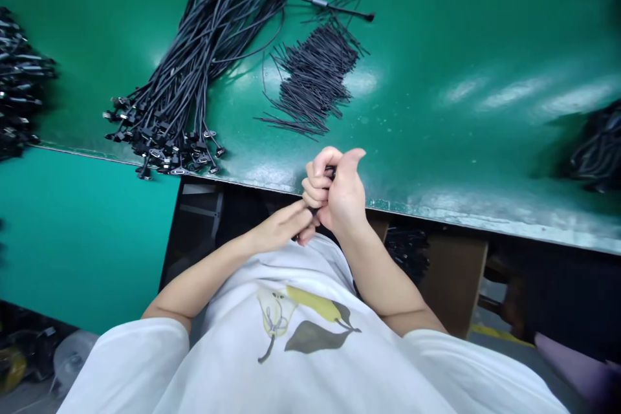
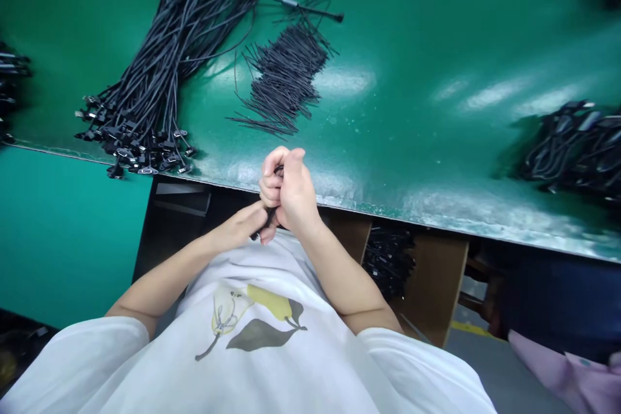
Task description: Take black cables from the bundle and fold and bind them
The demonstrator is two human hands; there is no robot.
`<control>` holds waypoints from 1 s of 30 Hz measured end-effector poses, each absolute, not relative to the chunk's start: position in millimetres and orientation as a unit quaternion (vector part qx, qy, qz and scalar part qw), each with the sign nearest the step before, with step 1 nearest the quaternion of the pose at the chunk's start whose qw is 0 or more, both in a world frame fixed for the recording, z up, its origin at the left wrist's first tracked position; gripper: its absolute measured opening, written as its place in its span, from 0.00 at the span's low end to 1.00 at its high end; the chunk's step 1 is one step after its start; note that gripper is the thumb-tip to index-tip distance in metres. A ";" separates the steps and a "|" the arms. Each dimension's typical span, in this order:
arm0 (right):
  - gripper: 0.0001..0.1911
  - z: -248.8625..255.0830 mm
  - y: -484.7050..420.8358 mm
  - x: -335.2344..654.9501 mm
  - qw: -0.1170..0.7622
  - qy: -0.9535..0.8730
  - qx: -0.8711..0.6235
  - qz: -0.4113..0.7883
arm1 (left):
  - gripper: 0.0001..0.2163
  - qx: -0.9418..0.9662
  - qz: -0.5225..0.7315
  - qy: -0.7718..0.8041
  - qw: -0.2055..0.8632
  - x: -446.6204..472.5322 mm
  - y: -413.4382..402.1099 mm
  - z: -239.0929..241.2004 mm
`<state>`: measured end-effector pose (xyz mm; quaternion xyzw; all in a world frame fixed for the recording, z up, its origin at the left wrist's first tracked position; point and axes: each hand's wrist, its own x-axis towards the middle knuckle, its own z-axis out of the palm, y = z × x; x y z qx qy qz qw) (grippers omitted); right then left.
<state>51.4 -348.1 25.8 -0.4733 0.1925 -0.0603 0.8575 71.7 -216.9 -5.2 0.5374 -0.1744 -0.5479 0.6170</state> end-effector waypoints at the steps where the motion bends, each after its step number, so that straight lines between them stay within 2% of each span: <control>1: 0.38 26.5 -349.0 52.6 0.854 0.199 -0.475 -0.068 | 0.27 0.524 -0.548 -0.160 0.632 73.3 -217.0 -5.4; 6: 0.38 28.2 -356.7 55.6 0.851 0.191 -0.484 -0.071 | 0.24 0.505 -0.583 -0.163 0.615 88.2 -222.0 0.4; 12: 0.35 14.2 -358.4 52.6 0.855 0.198 -0.474 -0.079 | 0.19 0.671 -0.490 -0.256 0.494 90.0 -231.0 2.5; 15: 0.32 4.0 -376.1 49.3 0.832 0.157 -0.531 -0.041 | 0.17 0.665 -0.507 -0.231 0.498 88.5 -231.0 -5.4; 17: 0.33 -0.9 -404.5 54.8 0.776 0.106 -0.621 -0.021 | 0.19 0.629 -0.523 -0.186 0.545 91.6 -229.3 -9.1; 19: 0.32 -6.4 -441.8 70.7 0.663 0.112 -0.736 -0.078 | 0.19 0.588 -0.521 -0.118 0.608 97.1 -228.4 -9.7; 21: 0.23 -14.7 -478.2 95.0 0.485 0.171 -0.843 -0.160 | 0.19 0.564 -0.499 -0.050 0.656 102.8 -229.5 -7.5; 22: 0.18 -19.8 -493.0 108.0 0.408 0.182 -0.880 -0.160 | 0.19 0.558 -0.487 -0.026 0.672 105.1 -230.7 -5.8; 24: 0.09 -29.3 -513.2 129.8 0.307 0.170 -0.929 -0.118 | 0.18 0.549 -0.471 -0.001 0.690 108.2 -233.3 -2.1; 27: 0.04 -34.1 -523.5 139.9 0.254 0.143 -0.954 -0.074 | 0.17 0.529 -0.465 0.008 0.709 110.3 -234.1 2.2; 30: 0.03 -25.2 -518.9 120.4 0.234 0.176 -0.950 -0.108 | 0.17 0.524 -0.462 0.013 0.716 111.6 -231.4 3.0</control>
